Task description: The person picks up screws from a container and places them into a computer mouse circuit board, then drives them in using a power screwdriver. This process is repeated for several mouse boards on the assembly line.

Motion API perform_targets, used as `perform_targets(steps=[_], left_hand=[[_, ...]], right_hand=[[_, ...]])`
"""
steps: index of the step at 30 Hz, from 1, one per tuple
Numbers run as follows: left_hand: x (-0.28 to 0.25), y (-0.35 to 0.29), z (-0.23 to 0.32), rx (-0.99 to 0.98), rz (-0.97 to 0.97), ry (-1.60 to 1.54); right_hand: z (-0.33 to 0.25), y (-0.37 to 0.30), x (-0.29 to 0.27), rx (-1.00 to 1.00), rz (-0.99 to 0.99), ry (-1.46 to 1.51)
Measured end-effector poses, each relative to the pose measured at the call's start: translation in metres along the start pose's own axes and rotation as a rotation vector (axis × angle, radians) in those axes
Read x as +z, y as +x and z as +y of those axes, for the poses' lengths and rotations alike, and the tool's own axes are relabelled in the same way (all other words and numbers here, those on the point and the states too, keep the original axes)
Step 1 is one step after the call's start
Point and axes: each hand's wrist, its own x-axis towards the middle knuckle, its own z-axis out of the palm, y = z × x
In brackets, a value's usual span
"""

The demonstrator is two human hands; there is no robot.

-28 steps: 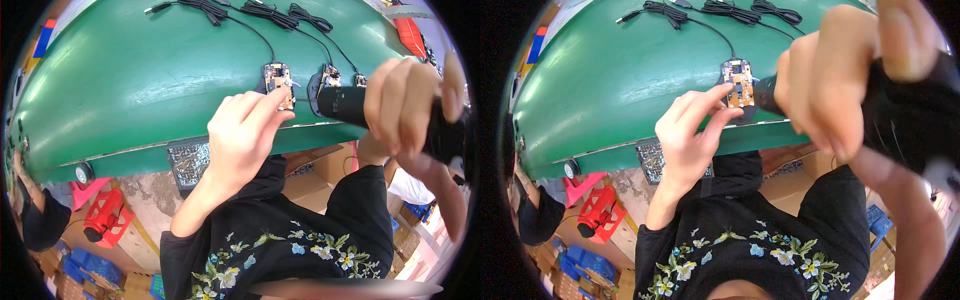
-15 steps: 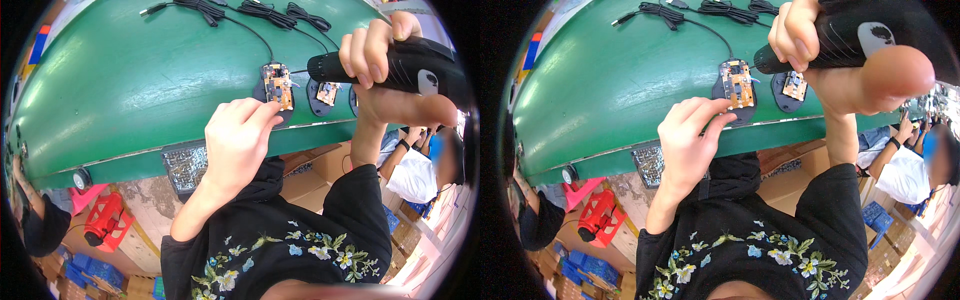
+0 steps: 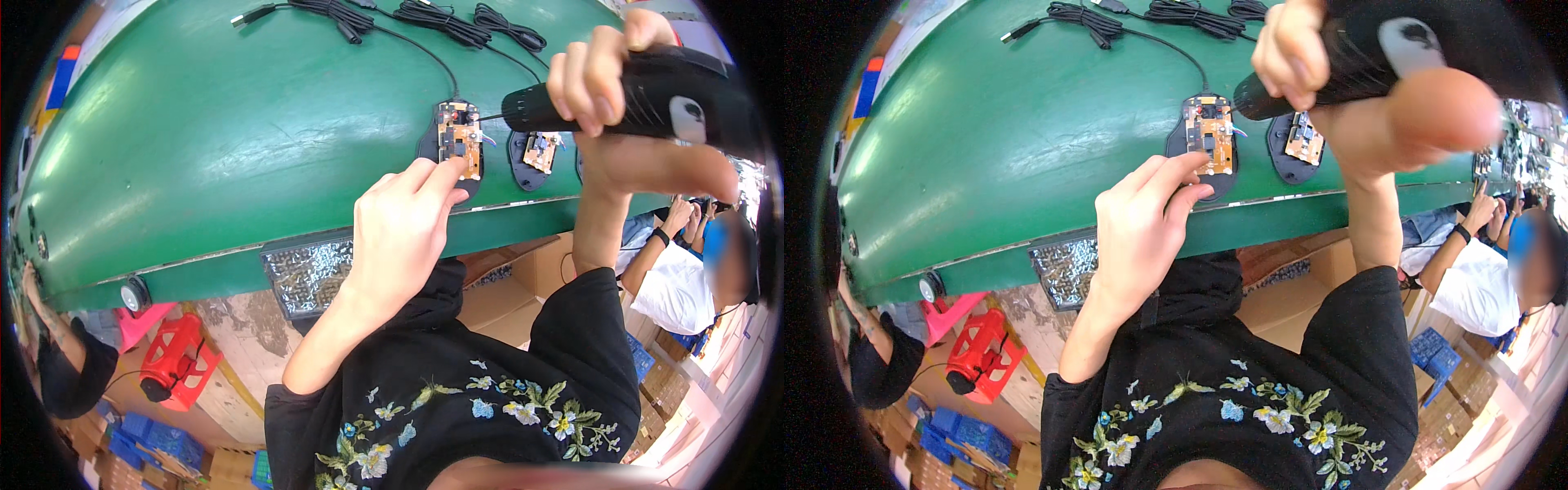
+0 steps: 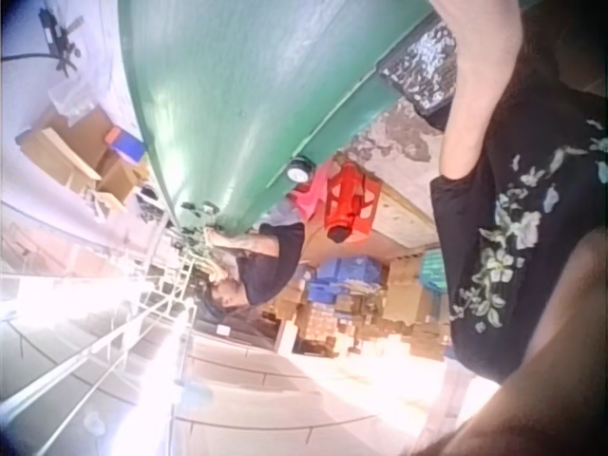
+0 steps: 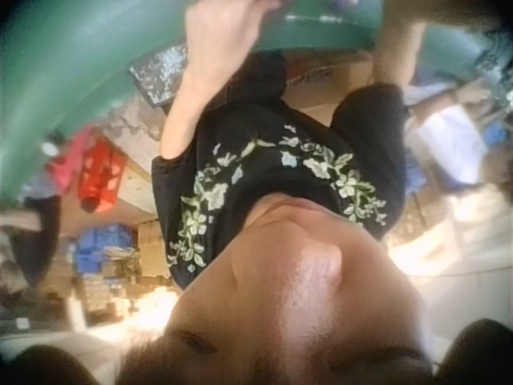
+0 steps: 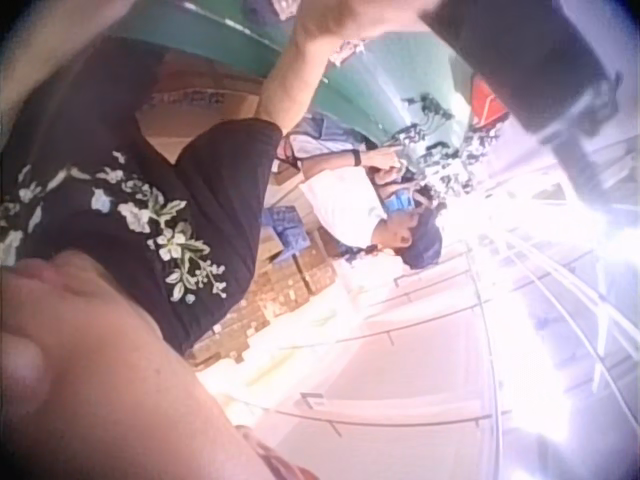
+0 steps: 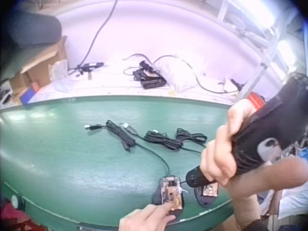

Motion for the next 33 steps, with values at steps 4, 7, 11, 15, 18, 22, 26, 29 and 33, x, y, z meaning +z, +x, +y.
perform_targets(steps=[4,7,11,15,18,22,26,29,33], left_hand=[[0.003,-0.003,-0.004,0.013,0.018,-0.006],[0.003,-0.003,-0.008,0.043,0.067,-0.097],[-0.002,0.001,-0.002,0.125,0.126,-0.1],[0.002,0.004,0.005,0.18,0.152,-0.12],[0.007,0.007,0.014,0.177,0.157,-0.14],[0.011,0.009,0.017,0.203,0.166,-0.138],[0.013,0.012,0.022,0.213,0.159,-0.13],[0.014,0.011,0.023,0.216,0.145,-0.125],[0.015,0.01,0.024,0.221,0.131,-0.122]], right_hand=[[-0.025,0.0,-0.024,0.009,-0.178,0.137],[-0.048,0.015,0.04,0.064,0.073,-0.071],[-0.05,0.012,0.037,0.029,0.029,-0.019],[-0.056,0.006,0.025,-0.011,-0.047,0.061],[-0.061,0.003,0.013,-0.041,-0.112,0.125],[-0.06,-0.001,0.008,-0.085,-0.194,0.209],[-0.062,-0.006,0.02,-0.123,-0.09,0.169],[-0.067,0.003,0.038,-0.073,-0.003,0.071],[-0.068,0.004,0.035,-0.071,0.023,0.046]])
